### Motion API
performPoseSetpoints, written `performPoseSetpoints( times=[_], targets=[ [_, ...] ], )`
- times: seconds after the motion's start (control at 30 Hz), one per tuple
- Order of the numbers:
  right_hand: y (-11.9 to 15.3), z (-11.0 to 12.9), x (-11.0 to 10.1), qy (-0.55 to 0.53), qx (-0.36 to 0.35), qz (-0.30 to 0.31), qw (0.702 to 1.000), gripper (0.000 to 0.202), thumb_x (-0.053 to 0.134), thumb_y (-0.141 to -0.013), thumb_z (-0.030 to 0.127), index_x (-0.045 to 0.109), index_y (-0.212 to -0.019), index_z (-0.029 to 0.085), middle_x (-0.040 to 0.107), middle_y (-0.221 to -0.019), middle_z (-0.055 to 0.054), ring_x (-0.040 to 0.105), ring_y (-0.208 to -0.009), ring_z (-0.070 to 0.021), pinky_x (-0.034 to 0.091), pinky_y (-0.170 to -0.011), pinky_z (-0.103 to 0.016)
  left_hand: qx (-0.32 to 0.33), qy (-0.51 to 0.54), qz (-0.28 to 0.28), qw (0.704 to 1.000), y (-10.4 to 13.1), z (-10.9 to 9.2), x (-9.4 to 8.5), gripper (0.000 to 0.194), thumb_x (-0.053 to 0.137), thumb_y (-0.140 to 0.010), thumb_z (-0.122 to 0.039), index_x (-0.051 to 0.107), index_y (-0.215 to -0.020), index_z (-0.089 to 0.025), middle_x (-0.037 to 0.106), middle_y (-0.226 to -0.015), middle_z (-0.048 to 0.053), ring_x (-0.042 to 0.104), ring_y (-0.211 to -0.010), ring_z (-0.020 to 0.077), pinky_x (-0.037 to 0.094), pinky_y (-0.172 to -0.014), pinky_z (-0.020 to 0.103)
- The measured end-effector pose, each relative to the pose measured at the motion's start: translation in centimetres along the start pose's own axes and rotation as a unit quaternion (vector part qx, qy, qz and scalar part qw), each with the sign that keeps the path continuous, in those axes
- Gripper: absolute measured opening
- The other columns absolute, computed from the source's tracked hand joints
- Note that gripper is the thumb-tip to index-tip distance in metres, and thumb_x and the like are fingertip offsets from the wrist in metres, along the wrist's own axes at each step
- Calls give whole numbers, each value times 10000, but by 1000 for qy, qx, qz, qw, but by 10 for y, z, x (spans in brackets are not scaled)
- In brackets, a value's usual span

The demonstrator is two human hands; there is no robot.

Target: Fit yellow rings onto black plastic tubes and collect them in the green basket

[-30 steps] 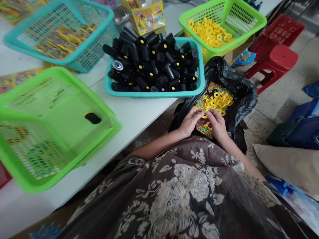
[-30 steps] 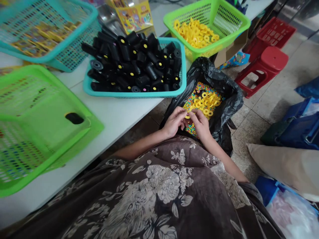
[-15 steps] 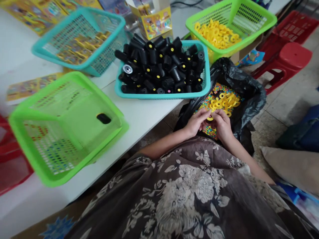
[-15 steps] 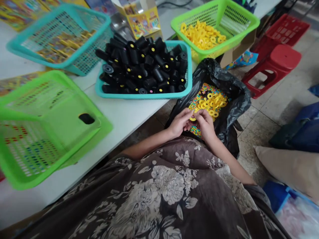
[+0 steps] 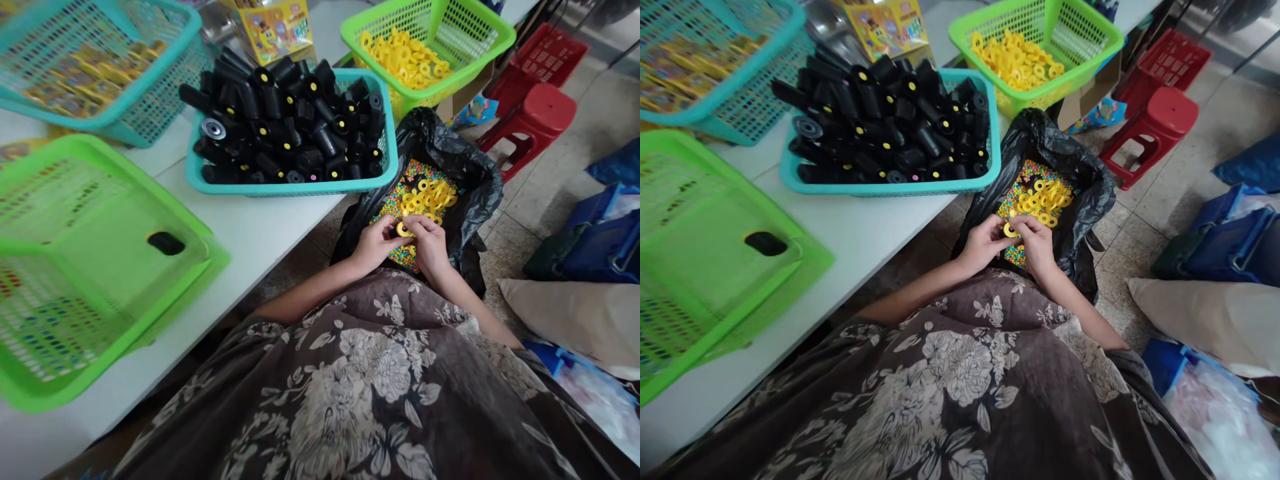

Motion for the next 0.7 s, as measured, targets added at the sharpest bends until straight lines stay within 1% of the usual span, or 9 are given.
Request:
performPoseSetpoints(
  times=[0.07,0.1,0.27,0.33,0.47,0.53,0.63,0.7],
  targets=[
    [0,0,1,-7,-4,-3,1000,220,811,-657,442,718,-698,247,699,-749,4,626,-772,-172,529,-688,-304,5,-3,-3,1000,1,1,-1,480,925,-713,-517,568,-799,-208,508,-662,-54,450,-596,99,329,-539,227],
    [0,-1,1,-7,-2,-1,1000,222,803,-664,447,712,-700,247,694,-747,6,623,-762,-168,527,-680,-300,5,-5,-3,1000,1,2,-1,475,923,-715,-517,574,-807,-208,504,-659,-56,445,-592,99,325,-539,227],
    [1,-10,6,20,31,39,999,327,754,-731,564,675,-753,247,651,-742,16,544,-623,-135,424,-496,-256,2,-15,-12,1000,1,4,-3,495,936,-684,-517,568,-790,-203,507,-661,-59,450,-599,99,325,-550,224],
    [1,-11,7,26,39,45,998,369,757,-733,599,655,-750,245,624,-709,26,504,-576,-119,395,-464,-247,0,-6,-16,1000,1,6,-3,511,934,-676,-529,556,-785,-203,510,-660,-62,458,-608,99,330,-554,219],
    [3,-16,12,17,70,49,996,445,784,-689,659,620,-728,246,557,-627,47,429,-500,-101,326,-415,-245,-12,30,-20,999,0,10,-1,542,932,-666,-540,525,-791,-203,549,-680,-61,489,-621,93,358,-557,207],
    [3,-17,14,4,70,50,996,471,793,-680,678,603,-719,250,530,-603,54,422,-496,-102,325,-420,-249,-25,39,-18,999,-1,12,-1,550,938,-666,-517,506,-795,-203,558,-674,-65,496,-595,82,360,-542,199],
    [3,-17,13,-9,64,40,997,486,804,-686,688,592,-723,252,511,-598,58,432,-514,-104,354,-452,-250,-69,48,13,996,-1,14,1,524,926,-691,-489,522,-866,-206,556,-630,-81,497,-496,72,330,-469,193],
    [4,-17,12,-6,67,42,997,481,802,-698,683,590,-733,254,510,-603,58,441,-514,-106,369,-464,-255,-107,69,47,991,0,16,3,480,844,-772,-535,535,-939,-209,584,-637,-72,521,-437,83,305,-408,196]
  ],
)
Point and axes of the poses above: each hand's wrist, its own y-axis away from the middle knuckle, its own x-axis out of the palm, z = x × y, the point moved 7 cm from there along -y, towards the middle knuckle
